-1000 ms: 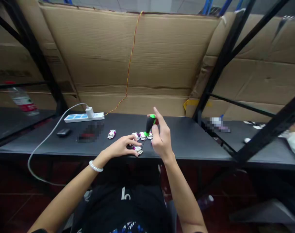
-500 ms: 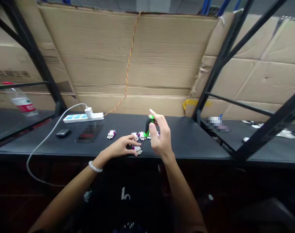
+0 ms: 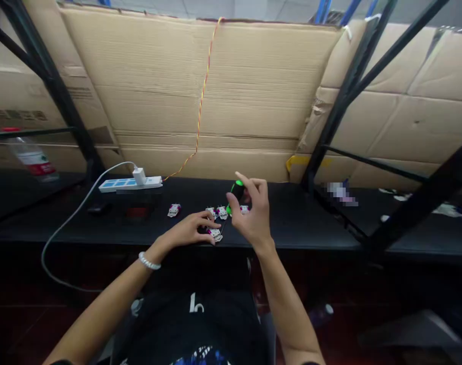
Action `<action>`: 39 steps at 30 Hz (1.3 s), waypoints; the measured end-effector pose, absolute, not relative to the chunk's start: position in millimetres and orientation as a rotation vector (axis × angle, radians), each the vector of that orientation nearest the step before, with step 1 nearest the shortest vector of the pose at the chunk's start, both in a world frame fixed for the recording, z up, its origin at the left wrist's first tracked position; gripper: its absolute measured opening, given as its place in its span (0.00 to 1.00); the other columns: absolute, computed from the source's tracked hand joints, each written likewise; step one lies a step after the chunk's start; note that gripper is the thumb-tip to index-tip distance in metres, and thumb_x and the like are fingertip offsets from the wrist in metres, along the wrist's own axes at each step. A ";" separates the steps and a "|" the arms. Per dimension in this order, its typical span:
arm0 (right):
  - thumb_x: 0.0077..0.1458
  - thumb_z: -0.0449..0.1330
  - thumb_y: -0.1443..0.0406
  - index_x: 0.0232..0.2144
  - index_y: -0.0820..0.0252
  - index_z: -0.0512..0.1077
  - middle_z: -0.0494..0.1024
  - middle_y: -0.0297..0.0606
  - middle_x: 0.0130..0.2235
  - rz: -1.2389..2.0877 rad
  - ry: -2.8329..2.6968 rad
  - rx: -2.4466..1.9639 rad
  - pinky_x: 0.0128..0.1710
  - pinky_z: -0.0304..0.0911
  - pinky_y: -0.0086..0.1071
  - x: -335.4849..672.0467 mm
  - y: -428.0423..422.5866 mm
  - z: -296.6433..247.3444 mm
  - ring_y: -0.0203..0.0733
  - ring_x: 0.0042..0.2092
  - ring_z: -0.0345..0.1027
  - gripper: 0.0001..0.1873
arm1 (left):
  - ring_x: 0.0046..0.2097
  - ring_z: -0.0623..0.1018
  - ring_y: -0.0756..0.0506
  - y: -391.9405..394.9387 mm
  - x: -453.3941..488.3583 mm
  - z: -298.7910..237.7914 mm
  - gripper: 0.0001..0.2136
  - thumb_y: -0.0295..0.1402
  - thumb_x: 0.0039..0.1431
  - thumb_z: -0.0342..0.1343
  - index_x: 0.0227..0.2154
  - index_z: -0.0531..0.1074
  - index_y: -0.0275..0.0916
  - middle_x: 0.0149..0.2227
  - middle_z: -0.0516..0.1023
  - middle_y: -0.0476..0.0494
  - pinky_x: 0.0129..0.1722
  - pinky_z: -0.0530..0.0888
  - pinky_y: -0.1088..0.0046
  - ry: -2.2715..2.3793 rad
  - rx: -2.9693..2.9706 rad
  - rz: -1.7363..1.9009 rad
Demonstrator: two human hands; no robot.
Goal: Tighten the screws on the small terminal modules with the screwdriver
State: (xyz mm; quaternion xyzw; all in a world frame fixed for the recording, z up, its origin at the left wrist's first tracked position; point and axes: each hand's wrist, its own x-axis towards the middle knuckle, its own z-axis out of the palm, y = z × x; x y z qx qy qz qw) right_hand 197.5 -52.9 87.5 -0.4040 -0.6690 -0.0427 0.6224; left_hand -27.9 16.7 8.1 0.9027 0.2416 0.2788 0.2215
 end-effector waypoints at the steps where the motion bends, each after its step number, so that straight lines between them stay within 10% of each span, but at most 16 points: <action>1: 0.65 0.63 0.61 0.64 0.53 0.75 0.70 0.41 0.44 -0.096 -1.536 -0.929 0.42 0.73 0.44 198.2 -52.7 87.4 0.45 0.39 0.67 0.26 | 0.47 0.79 0.42 16.5 -27.8 8.5 0.23 0.48 0.58 0.74 0.51 0.86 0.41 0.45 0.79 0.41 0.50 0.75 0.67 0.667 2.495 0.765; 20: 0.70 0.55 0.60 0.71 0.52 0.67 0.79 0.47 0.57 0.005 -1.633 -0.842 0.51 0.75 0.48 199.7 -51.8 86.5 0.53 0.54 0.74 0.29 | 0.47 0.79 0.42 18.3 -28.5 6.5 0.23 0.48 0.58 0.74 0.52 0.85 0.41 0.45 0.79 0.42 0.49 0.74 0.68 0.663 2.511 0.761; 39: 0.65 0.63 0.63 0.67 0.49 0.72 0.72 0.43 0.48 -0.144 -1.554 -0.879 0.42 0.77 0.42 199.2 -49.2 85.1 0.45 0.43 0.70 0.29 | 0.47 0.80 0.42 17.4 -27.9 7.3 0.23 0.49 0.59 0.73 0.51 0.85 0.42 0.45 0.79 0.43 0.50 0.75 0.67 0.664 2.509 0.769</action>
